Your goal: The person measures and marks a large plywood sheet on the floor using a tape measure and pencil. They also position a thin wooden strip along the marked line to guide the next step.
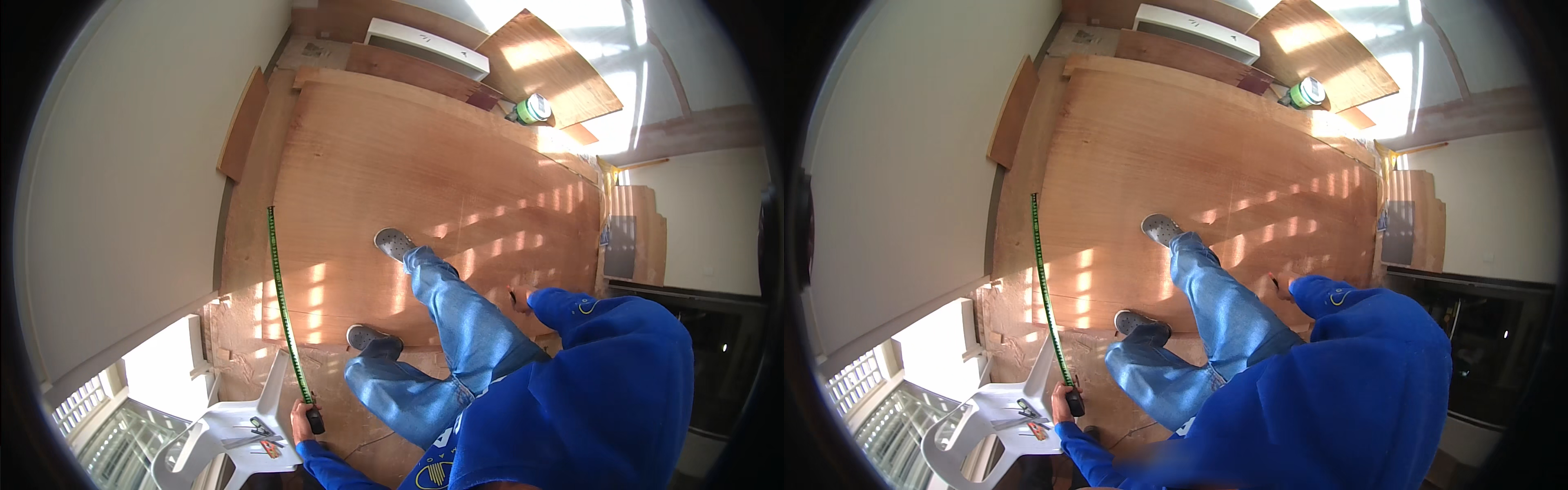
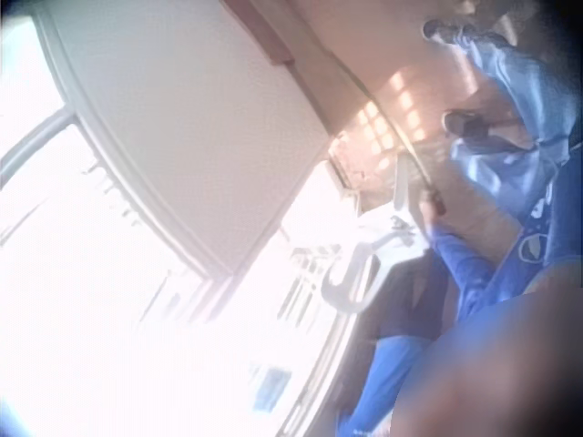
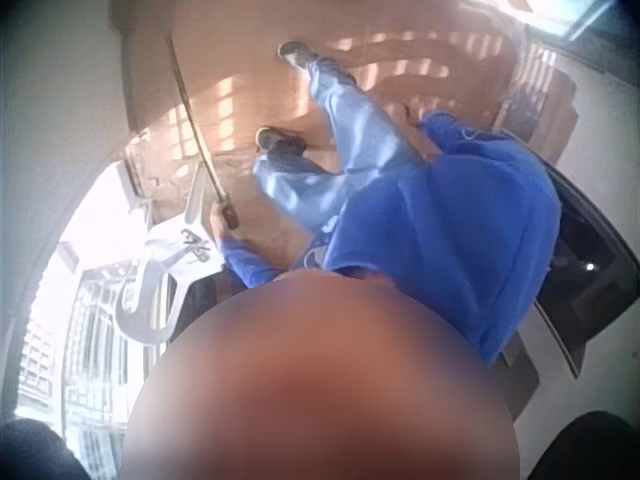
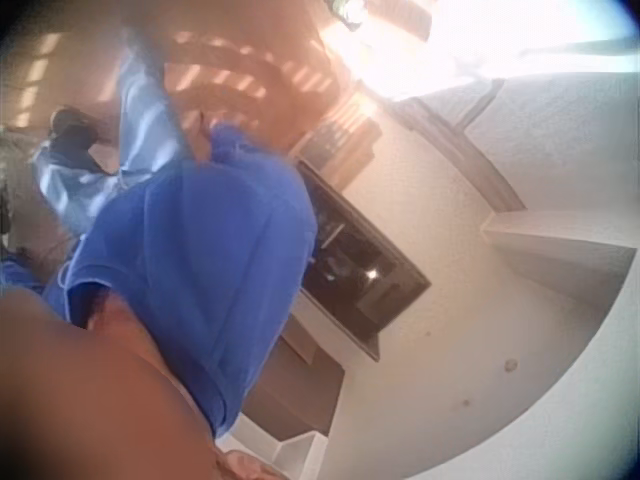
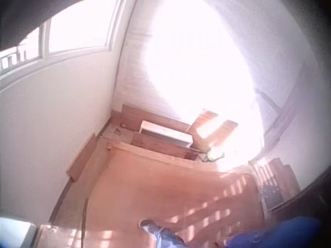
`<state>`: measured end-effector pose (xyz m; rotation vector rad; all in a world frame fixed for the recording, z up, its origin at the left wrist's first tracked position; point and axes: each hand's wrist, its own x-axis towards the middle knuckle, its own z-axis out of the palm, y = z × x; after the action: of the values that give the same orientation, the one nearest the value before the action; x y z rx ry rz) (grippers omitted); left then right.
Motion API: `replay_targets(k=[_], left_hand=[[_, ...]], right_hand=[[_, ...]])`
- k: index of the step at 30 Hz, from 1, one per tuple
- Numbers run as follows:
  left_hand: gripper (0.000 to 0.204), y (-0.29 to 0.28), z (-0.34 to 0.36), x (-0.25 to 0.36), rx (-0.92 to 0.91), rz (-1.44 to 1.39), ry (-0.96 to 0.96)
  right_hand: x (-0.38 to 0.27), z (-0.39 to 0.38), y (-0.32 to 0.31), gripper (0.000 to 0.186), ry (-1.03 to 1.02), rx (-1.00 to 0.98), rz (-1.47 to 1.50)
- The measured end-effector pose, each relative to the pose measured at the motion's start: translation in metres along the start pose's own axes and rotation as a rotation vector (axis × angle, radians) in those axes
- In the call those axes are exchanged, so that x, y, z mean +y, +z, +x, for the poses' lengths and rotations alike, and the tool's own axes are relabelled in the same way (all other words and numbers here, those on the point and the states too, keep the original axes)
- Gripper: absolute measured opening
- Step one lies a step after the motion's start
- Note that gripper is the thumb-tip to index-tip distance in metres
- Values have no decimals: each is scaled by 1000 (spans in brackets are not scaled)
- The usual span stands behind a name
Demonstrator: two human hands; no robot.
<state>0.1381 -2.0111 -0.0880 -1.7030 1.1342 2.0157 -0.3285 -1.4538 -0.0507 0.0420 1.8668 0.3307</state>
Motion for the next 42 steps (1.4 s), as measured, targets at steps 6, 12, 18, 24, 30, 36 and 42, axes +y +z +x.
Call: replay_targets(k=[6, 12, 18, 24, 30, 36, 42], left_hand=[[70, 33, -78, 53, -93, 37, 25], [84, 81, -126, 60, -169, 279, 164], [94, 128, -173, 17, -286, 389, 263], [99, 170, -217, -70, -319, 528, 172], [68, 228, -279, -180, -481, 930, 446], [40, 333, -341, -224, -794, 1737, 615], [30, 445, -442, -271, -1004, 1712, 125]], right_hand=[[66, -178, 147, 24, -25, 11, 332], [41, -230, 238, 43, -29, 251, 721], [67, -260, 288, 44, 34, 580, 981], [163, -274, 427, 27, -103, 785, 1167], [224, -336, 650, 31, 111, 549, 1371], [208, -349, 731, 31, 2, 522, 1468], [204, -339, 741, 32, -39, 500, 1570]])
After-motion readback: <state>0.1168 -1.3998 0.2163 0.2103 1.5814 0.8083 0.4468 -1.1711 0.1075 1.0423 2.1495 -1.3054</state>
